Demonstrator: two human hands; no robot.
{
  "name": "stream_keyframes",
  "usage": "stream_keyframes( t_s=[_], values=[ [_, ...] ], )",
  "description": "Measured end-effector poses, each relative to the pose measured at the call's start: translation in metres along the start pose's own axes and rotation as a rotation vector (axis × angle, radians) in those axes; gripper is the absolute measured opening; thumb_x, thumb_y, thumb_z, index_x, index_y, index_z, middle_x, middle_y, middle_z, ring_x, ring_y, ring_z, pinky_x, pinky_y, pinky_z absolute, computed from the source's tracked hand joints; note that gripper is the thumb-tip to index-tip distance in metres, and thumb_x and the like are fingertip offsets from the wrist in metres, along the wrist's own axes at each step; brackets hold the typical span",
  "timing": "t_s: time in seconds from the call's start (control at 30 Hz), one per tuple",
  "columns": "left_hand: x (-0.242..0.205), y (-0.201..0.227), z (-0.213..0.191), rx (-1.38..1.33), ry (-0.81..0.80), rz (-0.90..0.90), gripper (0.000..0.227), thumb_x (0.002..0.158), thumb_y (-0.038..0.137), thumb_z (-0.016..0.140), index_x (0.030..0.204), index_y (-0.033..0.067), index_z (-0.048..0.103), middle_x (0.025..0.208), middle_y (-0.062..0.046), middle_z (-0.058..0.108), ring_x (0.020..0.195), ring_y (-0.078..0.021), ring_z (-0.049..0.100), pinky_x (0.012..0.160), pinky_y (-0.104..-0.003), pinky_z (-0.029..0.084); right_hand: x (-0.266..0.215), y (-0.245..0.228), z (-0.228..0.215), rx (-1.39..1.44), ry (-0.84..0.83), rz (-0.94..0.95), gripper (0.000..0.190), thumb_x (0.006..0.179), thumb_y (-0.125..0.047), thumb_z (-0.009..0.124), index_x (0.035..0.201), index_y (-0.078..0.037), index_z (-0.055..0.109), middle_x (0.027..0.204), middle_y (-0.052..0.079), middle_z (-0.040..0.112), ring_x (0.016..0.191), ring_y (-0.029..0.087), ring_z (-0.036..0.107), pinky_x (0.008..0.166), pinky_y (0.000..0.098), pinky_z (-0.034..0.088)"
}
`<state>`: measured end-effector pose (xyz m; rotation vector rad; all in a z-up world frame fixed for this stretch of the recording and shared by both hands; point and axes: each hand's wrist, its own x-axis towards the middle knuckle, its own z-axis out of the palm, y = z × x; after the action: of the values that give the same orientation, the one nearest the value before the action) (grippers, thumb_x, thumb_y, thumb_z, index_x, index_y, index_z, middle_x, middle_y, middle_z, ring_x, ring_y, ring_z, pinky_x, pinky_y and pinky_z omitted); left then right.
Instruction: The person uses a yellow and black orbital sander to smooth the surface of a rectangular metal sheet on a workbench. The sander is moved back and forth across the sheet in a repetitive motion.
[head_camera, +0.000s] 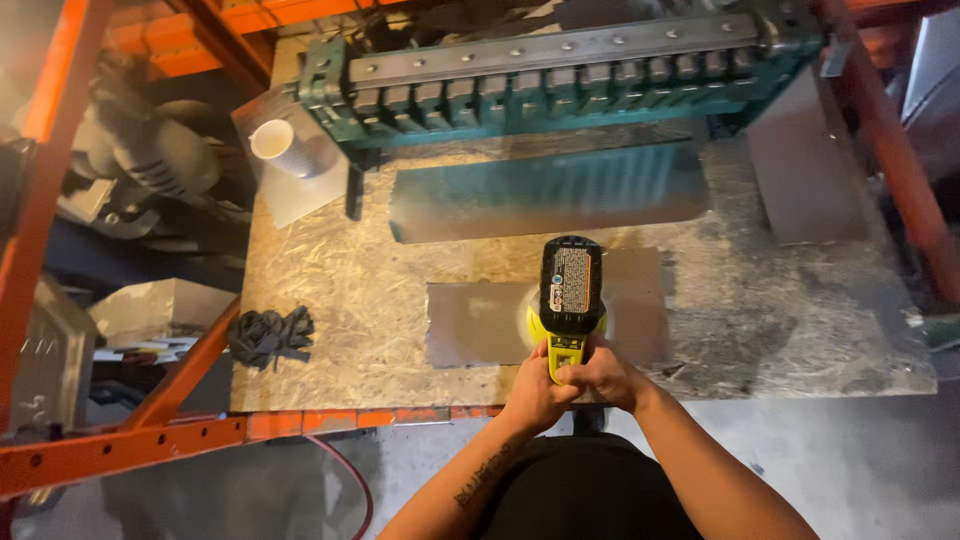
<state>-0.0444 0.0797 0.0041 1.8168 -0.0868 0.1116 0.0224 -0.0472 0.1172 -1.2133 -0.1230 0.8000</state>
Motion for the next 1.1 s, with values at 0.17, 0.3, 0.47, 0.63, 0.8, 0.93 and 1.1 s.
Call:
stream_keyframes(
  t_s=[0.17,0.3,0.47,0.63,0.8,0.93,1.1],
  values=[
    [-0.015,-0.019,-0.025,0.035,0.042,0.019,0.012,0.085,0.016,0.075,0.083,0.0040,0.070,0.075,-0.018,0.065,0.073,-0.0366,0.067,0.079,-0.041,0.059,0.018,0.016,0.027,-0.049,-0.032,0.043,0.025,0.073,0.012,0.081,0.097,0.014,0.076,0.065,0.017,0.067,0.059,0.021,0.061,0.057,0.0389,0.057],
    [-0.020,-0.010,-0.056,0.134,0.040,0.071,0.017,0.090,0.015,0.071,0.077,0.0083,0.063,0.070,-0.013,0.062,0.072,-0.0277,0.066,0.084,-0.031,0.055,0.026,0.008,0.062,-0.069,-0.036,0.060,0.026,0.073,0.011,0.081,0.099,0.016,0.075,0.065,0.019,0.069,0.057,0.023,0.062,0.059,0.0406,0.059],
    [-0.037,-0.044,-0.077,0.116,0.068,0.040,0.017,0.091,0.018,0.070,0.077,0.0115,0.065,0.066,-0.008,0.061,0.068,-0.0267,0.064,0.083,-0.030,0.055,0.043,0.015,0.085,-0.313,-0.178,0.037,0.022,0.073,0.008,0.082,0.095,0.010,0.076,0.069,0.014,0.069,0.064,0.017,0.064,0.064,0.0260,0.057],
    [-0.041,0.012,-0.118,-0.265,0.144,-0.123,0.032,0.103,0.017,0.059,0.072,0.0064,0.061,0.063,-0.008,0.057,0.063,-0.0167,0.057,0.077,-0.030,0.054,0.048,-0.008,0.111,-0.254,-0.396,0.131,0.023,0.079,0.007,0.072,0.101,0.011,0.071,0.078,0.010,0.065,0.076,0.011,0.058,0.070,0.0168,0.048],
    [-0.048,-0.038,-0.121,0.122,0.099,-0.116,0.014,0.076,0.027,0.082,0.081,0.0160,0.074,0.071,-0.006,0.072,0.075,-0.0313,0.076,0.077,-0.037,0.060,0.049,-0.002,0.123,-0.013,-0.424,0.345,0.032,0.079,0.010,0.071,0.109,0.020,0.068,0.067,0.015,0.055,0.066,0.017,0.052,0.064,0.0142,0.044],
    [-0.055,-0.057,-0.113,0.099,0.107,-0.117,0.016,0.073,0.025,0.083,0.084,0.0159,0.075,0.073,-0.006,0.074,0.079,-0.0314,0.078,0.080,-0.037,0.061,0.049,0.006,0.121,-0.053,-0.383,0.290,0.029,0.078,0.009,0.073,0.106,0.018,0.069,0.065,0.014,0.056,0.062,0.017,0.052,0.060,0.0168,0.044],
    [-0.044,0.008,-0.114,-0.374,0.151,-0.201,0.020,0.083,0.018,0.080,0.076,0.0064,0.065,0.066,-0.004,0.062,0.068,-0.0151,0.067,0.076,-0.026,0.058,0.044,0.013,0.105,-0.125,-0.282,0.168,0.025,0.077,0.008,0.077,0.100,0.014,0.070,0.061,0.012,0.058,0.055,0.017,0.052,0.054,0.0221,0.045]
  ],
)
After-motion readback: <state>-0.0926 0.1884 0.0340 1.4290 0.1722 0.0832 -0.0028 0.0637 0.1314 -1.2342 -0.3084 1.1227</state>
